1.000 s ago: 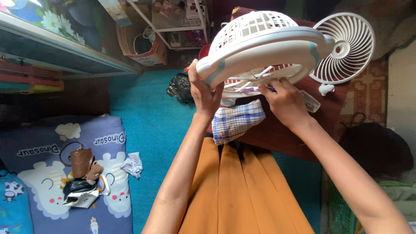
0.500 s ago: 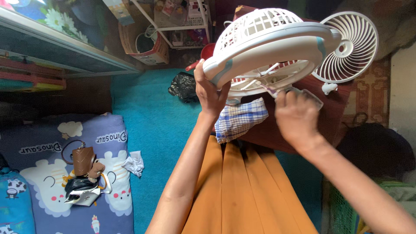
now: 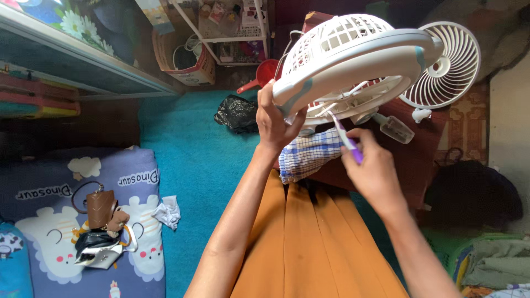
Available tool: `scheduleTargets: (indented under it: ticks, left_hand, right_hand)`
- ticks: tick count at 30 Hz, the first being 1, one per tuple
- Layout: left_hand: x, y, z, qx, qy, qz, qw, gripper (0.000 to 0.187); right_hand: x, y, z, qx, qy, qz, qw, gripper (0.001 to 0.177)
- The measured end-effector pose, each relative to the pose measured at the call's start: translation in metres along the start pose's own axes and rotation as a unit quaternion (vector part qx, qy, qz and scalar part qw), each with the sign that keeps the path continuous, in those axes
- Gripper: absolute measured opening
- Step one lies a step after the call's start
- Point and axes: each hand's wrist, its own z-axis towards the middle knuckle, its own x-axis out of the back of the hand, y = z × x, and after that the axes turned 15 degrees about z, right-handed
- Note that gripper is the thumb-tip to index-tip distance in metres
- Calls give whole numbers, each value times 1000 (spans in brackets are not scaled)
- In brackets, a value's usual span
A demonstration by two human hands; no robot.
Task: The person wipes the front and back grilles of a small white fan with a cloth, uses a toothbrush to clean internal crevices, and then uses a screwdriver to tighten or remove a central screw.
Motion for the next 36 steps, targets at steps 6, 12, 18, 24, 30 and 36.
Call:
scheduleTargets:
  ticks: [6, 12, 18, 24, 30, 36]
  left_hand:
    - [16, -11, 11, -72, -25, -37, 996, 89]
    - [25, -18, 27, -121, -69, -81, 987, 88]
    - [29, -24, 42, -136, -108, -111, 979, 79]
    - [30, -36, 46, -177, -128, -125, 968, 80]
    - [23, -41, 46, -192, -153, -150, 958, 78]
    - [23, -45, 49, -195, -178, -180, 948, 77]
  right_hand:
    - [-49, 23, -13, 264, 70, -85, 958, 39]
    - [-76, 24, 9, 299, 165, -237, 909, 43]
    - [-97, 18, 11, 266, 200, -267, 904, 42]
    - [-124, 38, 47, 222, 258, -222, 913, 52]
    - [-146, 58, 47, 226, 196, -159, 941, 37]
    - [-142, 56, 63, 189, 245, -186, 933, 24]
